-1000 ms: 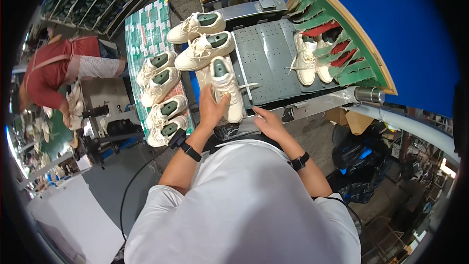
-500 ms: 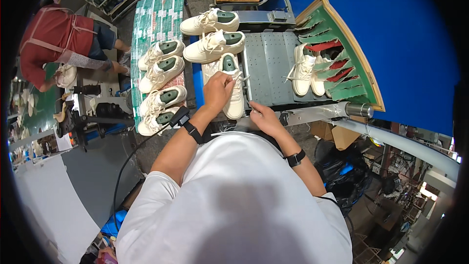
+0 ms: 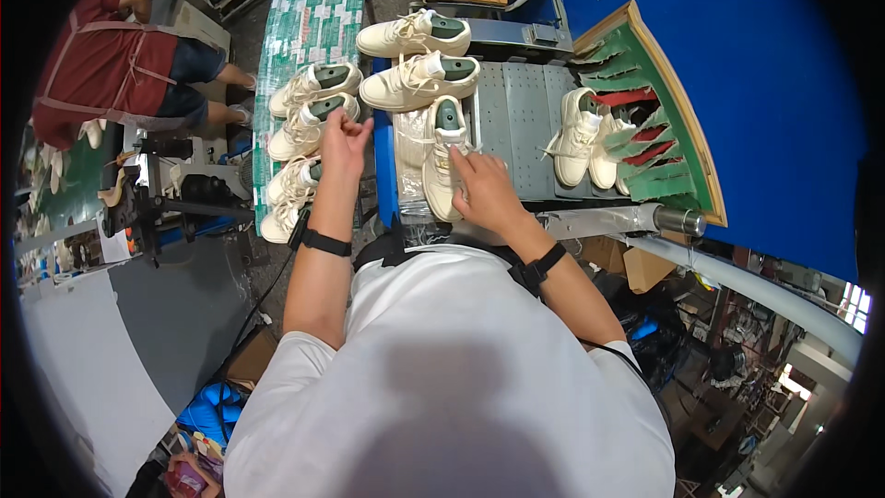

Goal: Manually process and clean cream-colored shoes at an industrial workstation.

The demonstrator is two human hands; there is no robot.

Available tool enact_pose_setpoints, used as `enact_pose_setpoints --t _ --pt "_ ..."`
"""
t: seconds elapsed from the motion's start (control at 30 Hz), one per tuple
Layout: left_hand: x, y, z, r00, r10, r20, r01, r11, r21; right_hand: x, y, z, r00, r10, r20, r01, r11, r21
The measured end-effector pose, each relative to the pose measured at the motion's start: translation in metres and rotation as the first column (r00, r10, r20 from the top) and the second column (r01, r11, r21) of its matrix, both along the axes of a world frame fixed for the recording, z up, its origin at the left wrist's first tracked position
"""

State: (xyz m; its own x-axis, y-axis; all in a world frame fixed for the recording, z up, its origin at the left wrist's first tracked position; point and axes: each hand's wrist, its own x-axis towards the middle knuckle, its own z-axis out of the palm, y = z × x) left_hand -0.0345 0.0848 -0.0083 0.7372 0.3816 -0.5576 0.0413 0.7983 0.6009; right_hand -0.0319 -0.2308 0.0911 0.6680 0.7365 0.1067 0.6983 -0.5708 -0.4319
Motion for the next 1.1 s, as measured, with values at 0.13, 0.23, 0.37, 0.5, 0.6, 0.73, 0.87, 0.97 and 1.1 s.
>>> enact_pose_setpoints --t 0.13,0.23,0.37,0.5,0.6,0.73,0.87,0.97,1.1 --pt "0.017 -0.050 0.028 0.983 -0.143 -0.118 0.181 0.612 0.770 0.002 0.002 -0.015 0.987 0.113 0.111 -0.093 0.981 -0.169" --pt "0.029 -0.083 0.051 0.859 -0.468 -0.208 0.320 0.171 0.932 -0.002 0.004 -0.013 0.978 0.107 0.178 -0.069 0.976 -0.206" --pt "0.050 -0.083 0.016 0.701 -0.665 -0.259 0.442 0.120 0.889 0.011 0.017 0.002 0.814 -0.134 -0.566 0.198 0.979 0.052" --pt "0.052 -0.073 0.009 0.661 -0.716 -0.225 0.486 0.179 0.856 -0.003 0.011 0.017 -0.146 0.421 -0.895 0.430 0.842 0.326" --pt "0.054 -0.070 0.020 0.582 -0.767 -0.270 0.562 0.140 0.815 -0.008 -0.009 0.022 0.242 0.218 -0.946 0.138 0.957 0.256" --pt "0.053 -0.084 0.028 0.640 -0.714 -0.284 0.536 0.150 0.831 -0.004 -0.021 0.001 0.834 -0.109 -0.541 0.199 0.974 0.110" --pt "0.045 -0.105 0.034 0.730 -0.610 -0.310 0.502 0.170 0.848 -0.002 -0.018 -0.010 0.968 -0.177 -0.179 0.195 0.977 0.091" --pt "0.044 -0.110 0.039 0.719 -0.625 -0.304 0.530 0.210 0.821 -0.004 -0.018 -0.011 0.983 -0.173 -0.063 0.176 0.983 0.050" --pt "0.043 -0.106 0.036 0.718 -0.581 -0.384 0.537 0.111 0.836 0.003 -0.026 0.007 0.995 -0.097 -0.037 0.093 0.990 -0.109"
